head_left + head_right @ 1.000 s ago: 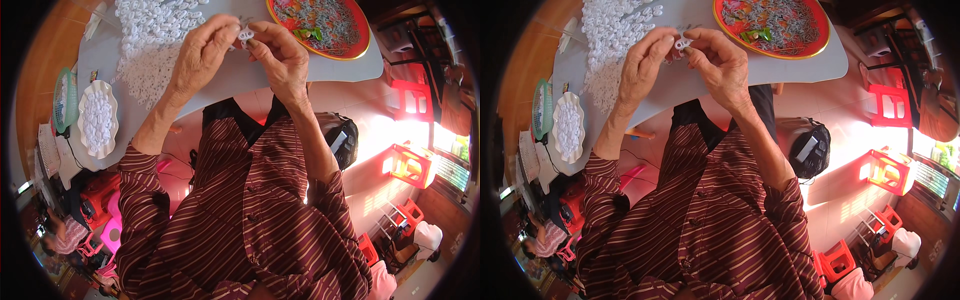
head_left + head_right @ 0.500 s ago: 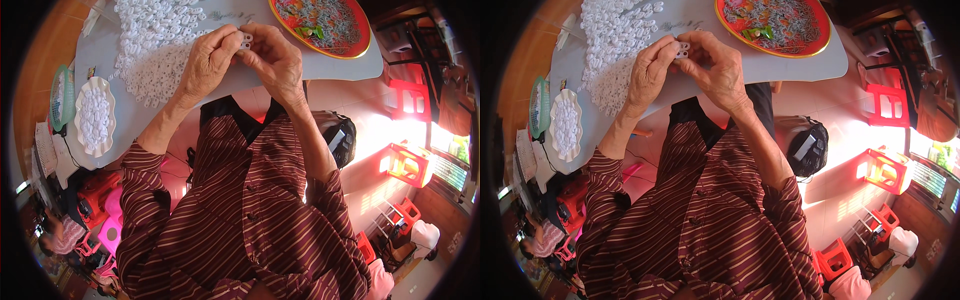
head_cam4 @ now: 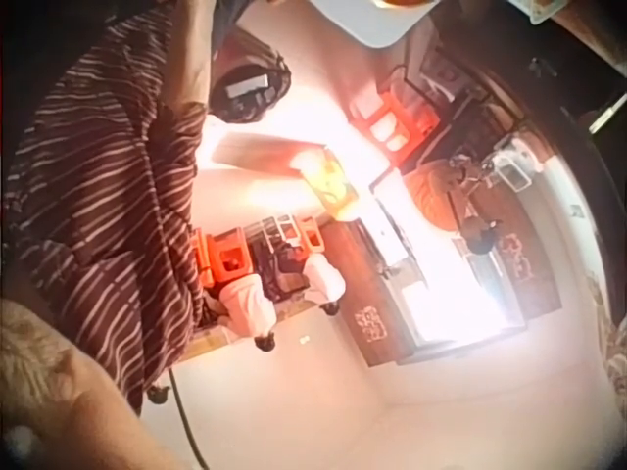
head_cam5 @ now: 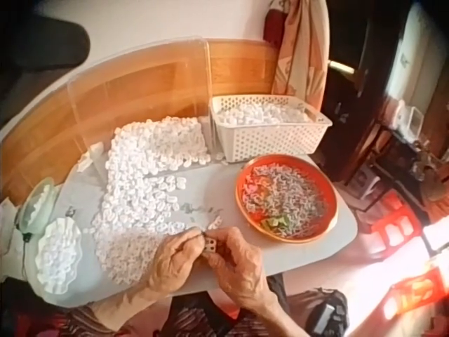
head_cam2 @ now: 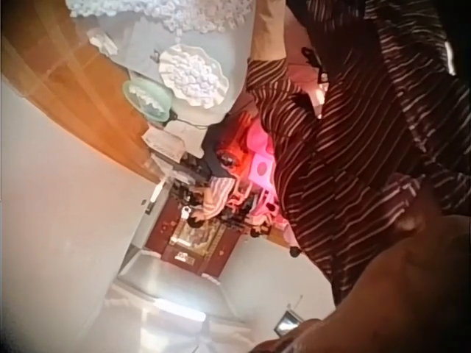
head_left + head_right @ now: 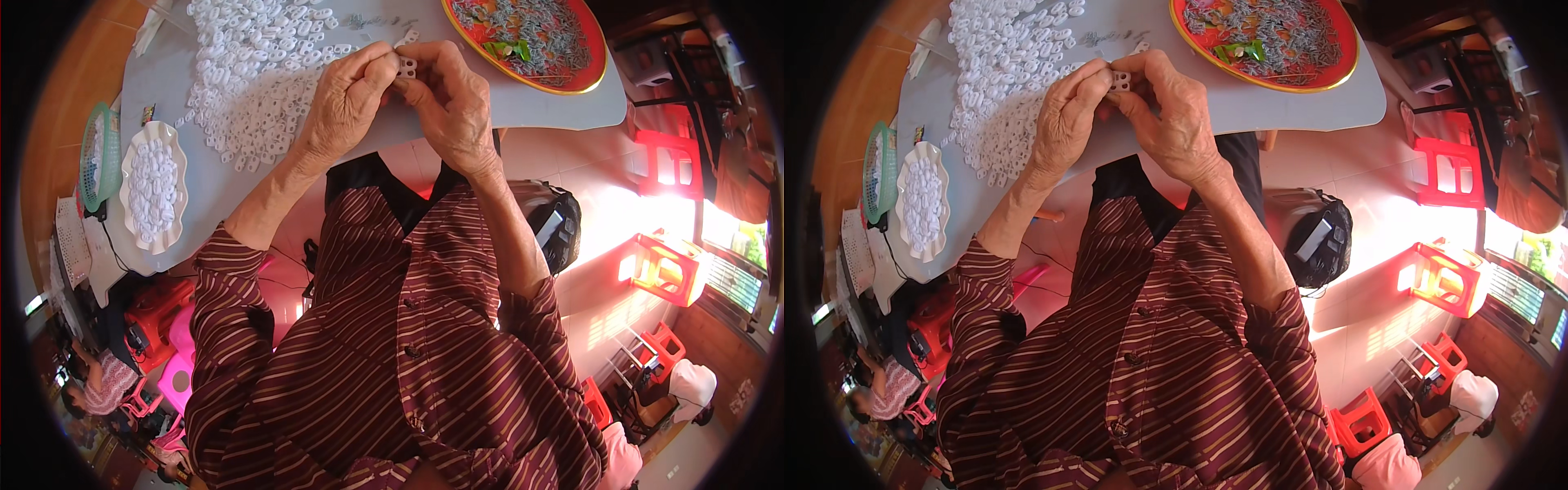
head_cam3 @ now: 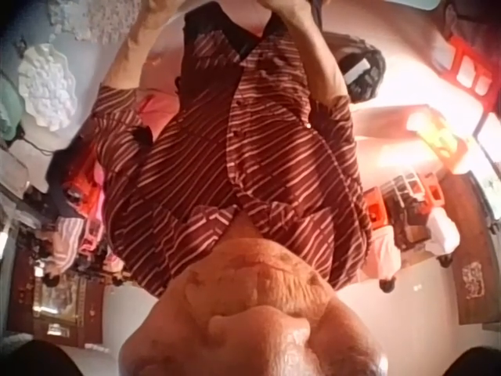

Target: Inserting small metal pins into white plastic components by hand at a table.

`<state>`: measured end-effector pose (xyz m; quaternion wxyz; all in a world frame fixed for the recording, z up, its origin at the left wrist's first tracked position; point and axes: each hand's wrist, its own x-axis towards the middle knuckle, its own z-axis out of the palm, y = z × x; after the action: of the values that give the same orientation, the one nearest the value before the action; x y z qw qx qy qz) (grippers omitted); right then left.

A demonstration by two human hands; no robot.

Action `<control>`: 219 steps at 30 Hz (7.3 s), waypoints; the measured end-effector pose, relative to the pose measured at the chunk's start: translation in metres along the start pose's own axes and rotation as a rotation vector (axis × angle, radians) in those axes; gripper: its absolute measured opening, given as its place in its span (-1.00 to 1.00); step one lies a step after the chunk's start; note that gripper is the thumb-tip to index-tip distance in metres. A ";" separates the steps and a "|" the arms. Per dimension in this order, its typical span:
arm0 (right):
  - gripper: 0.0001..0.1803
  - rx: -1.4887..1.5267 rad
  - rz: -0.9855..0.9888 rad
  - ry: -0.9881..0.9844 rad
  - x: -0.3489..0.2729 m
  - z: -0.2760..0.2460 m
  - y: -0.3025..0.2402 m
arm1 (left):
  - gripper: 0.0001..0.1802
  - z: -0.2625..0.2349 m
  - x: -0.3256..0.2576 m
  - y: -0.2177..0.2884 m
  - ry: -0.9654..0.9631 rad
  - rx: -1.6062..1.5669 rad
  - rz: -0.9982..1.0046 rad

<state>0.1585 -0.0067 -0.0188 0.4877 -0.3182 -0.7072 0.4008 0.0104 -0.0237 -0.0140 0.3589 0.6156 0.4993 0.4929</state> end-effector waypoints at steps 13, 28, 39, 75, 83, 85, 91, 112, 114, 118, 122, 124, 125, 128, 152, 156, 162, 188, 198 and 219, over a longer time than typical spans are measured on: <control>-0.81 -0.115 -0.091 0.029 -0.006 -0.002 0.000 | -0.72 0.002 -0.004 0.006 -0.106 -0.044 -0.074; -0.83 0.190 0.093 0.014 0.039 -0.021 -0.010 | -0.64 -0.008 -0.002 0.001 0.013 -0.368 -0.074; -0.88 -0.597 -0.563 0.349 0.228 -0.090 0.034 | -0.65 -0.011 -0.026 0.002 0.183 -0.744 -0.235; -0.82 -0.795 -0.218 -0.720 0.117 -0.035 -0.004 | -0.63 -0.005 -0.031 0.001 0.138 -0.720 -0.279; -0.84 -0.938 -0.414 -0.610 0.087 -0.038 0.014 | -0.62 -0.006 -0.031 -0.002 0.109 -0.657 -0.233; -0.84 -0.984 -0.403 -0.615 0.087 -0.039 0.015 | -0.63 -0.005 -0.030 -0.001 0.107 -0.637 -0.244; -0.89 -0.708 -0.482 -0.507 0.082 -0.038 0.004 | -0.71 -0.001 -0.028 0.006 0.121 -0.419 -0.131; -0.89 -0.723 -0.237 -0.282 0.075 -0.050 -0.011 | -0.84 0.003 -0.020 0.013 0.219 -0.282 -0.092; -0.90 -0.785 -0.250 -0.348 0.075 -0.063 -0.013 | -0.83 0.004 -0.023 0.012 0.207 -0.312 -0.110; -0.92 -1.028 -0.275 -0.548 0.066 -0.070 -0.016 | -0.84 0.006 -0.025 0.013 0.203 -0.311 -0.153; -0.92 -1.242 -0.269 -0.624 0.054 -0.055 -0.022 | -0.84 0.007 -0.026 0.011 0.212 -0.290 -0.115; -0.93 -1.302 -0.293 -0.605 0.053 -0.051 -0.021 | -0.83 0.007 -0.026 0.012 0.193 -0.245 -0.140; -0.94 -1.295 -0.325 -0.618 0.051 -0.050 -0.017 | -0.83 0.007 -0.026 0.011 0.194 -0.248 -0.140; -0.96 -1.279 -0.357 -0.626 0.048 -0.045 -0.019 | -0.83 0.007 -0.027 0.010 0.176 -0.246 -0.127; -0.82 0.594 0.337 -0.171 0.007 -0.028 0.017 | -0.85 0.012 -0.026 0.014 0.092 -0.176 -0.141; -0.77 0.539 0.339 -0.155 0.006 -0.023 0.009 | -0.88 0.015 -0.028 0.010 0.129 -0.174 -0.089; -0.76 0.533 0.324 -0.122 0.005 -0.021 0.007 | -0.88 0.019 -0.027 0.008 0.151 -0.193 -0.061; -0.78 0.161 0.312 -0.140 0.009 -0.025 -0.002 | -0.90 0.023 -0.030 0.006 0.141 -0.068 0.033; -0.80 0.217 0.301 -0.165 0.008 -0.022 -0.003 | -0.85 0.019 -0.030 0.006 0.135 -0.149 -0.006; -0.84 0.363 0.271 -0.115 0.001 -0.023 0.011 | -0.74 -0.041 0.032 0.012 -0.221 0.817 0.395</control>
<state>0.1802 0.0055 -0.0233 0.4377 -0.2940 -0.6008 0.6008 -0.0251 0.0023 0.0157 0.0374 0.8386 0.4845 0.2463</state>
